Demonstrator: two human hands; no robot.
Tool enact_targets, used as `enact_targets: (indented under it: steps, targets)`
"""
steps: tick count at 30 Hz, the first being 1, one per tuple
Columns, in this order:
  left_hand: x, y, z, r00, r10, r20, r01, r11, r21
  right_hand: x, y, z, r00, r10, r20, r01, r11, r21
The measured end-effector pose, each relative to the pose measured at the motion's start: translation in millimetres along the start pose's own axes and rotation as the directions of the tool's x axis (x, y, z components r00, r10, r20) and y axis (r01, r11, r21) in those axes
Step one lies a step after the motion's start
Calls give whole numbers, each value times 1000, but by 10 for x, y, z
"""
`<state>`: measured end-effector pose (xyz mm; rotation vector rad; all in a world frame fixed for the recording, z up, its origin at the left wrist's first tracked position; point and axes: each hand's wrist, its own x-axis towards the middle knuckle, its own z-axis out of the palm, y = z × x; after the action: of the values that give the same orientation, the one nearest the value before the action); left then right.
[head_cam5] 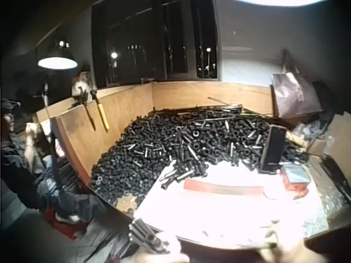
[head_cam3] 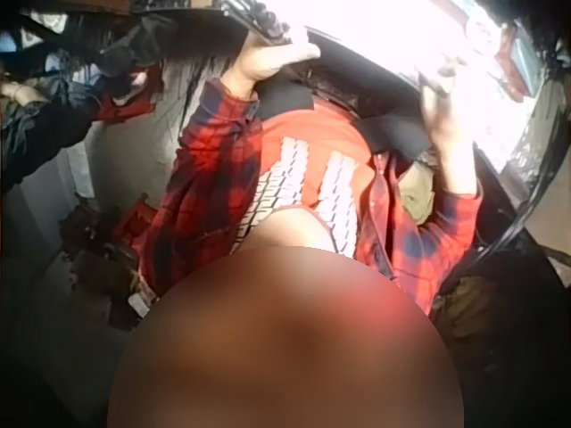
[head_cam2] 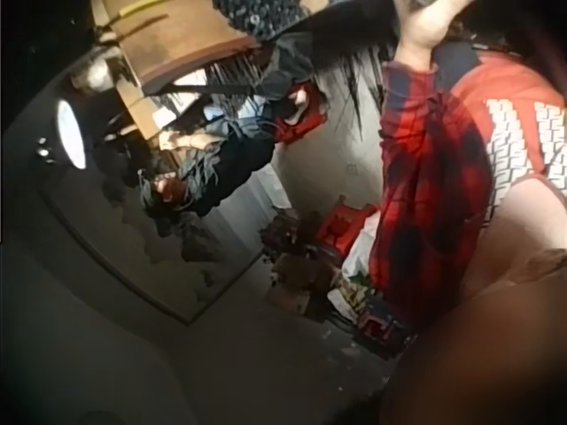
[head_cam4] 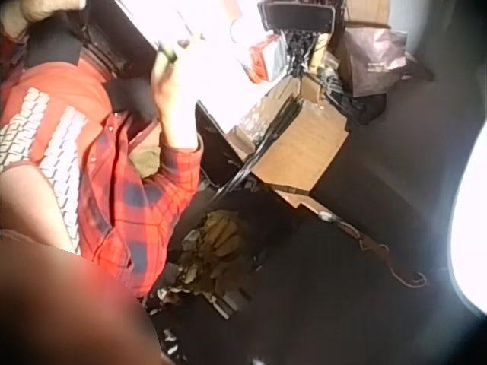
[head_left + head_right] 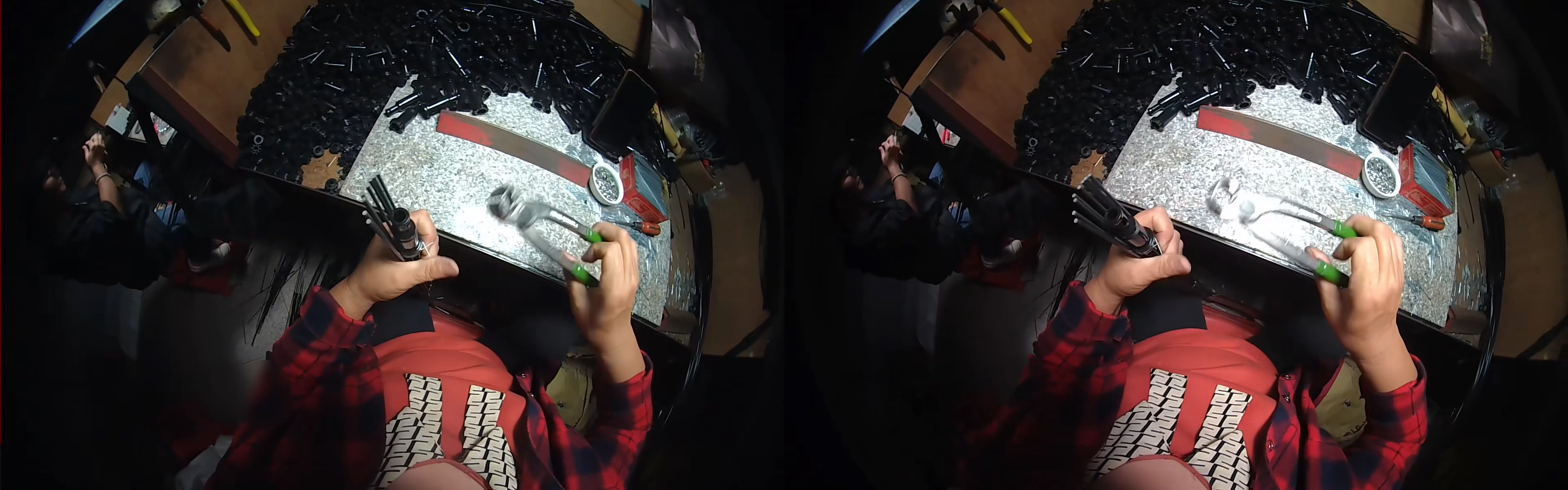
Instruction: Assembling black wire bundles and metallic components using a hammer, pliers, and a wrench at a factory workbench.
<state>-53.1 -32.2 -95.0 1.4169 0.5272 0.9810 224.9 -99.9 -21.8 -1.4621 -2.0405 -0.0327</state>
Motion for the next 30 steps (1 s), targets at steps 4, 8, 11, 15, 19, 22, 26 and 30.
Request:
enact_targets:
  steps: [4,8,11,15,19,22,26,30]
  targets:
    - [25,1,48,998,-42,45,52,968,-245,28,-131,76,974,-210,-81,161,901,-403]
    - [23,-37,84,996,-82,-22,74,965,-253,13,-178,149,954,-292,-71,201,796,-571]
    - [47,-16,76,998,-45,-37,40,990,-137,-11,-173,178,947,-317,-47,232,777,-585]
    - [24,-67,83,995,-35,-93,19,986,-164,-3,-215,211,947,-318,-48,243,805,-541]
    - [7,-79,51,996,-75,-58,70,995,-76,-32,-167,203,946,-320,-45,258,832,-492]
    - [9,-101,50,997,-48,-57,47,998,-29,-61,-138,206,928,-368,-58,283,798,-531]
    - [17,-113,71,997,-43,-71,41,999,-30,-74,-151,146,917,-396,-44,309,777,-549]
    - [4,-132,79,995,-68,-70,65,997,-40,-91,-163,139,923,-383,-33,311,795,-521]
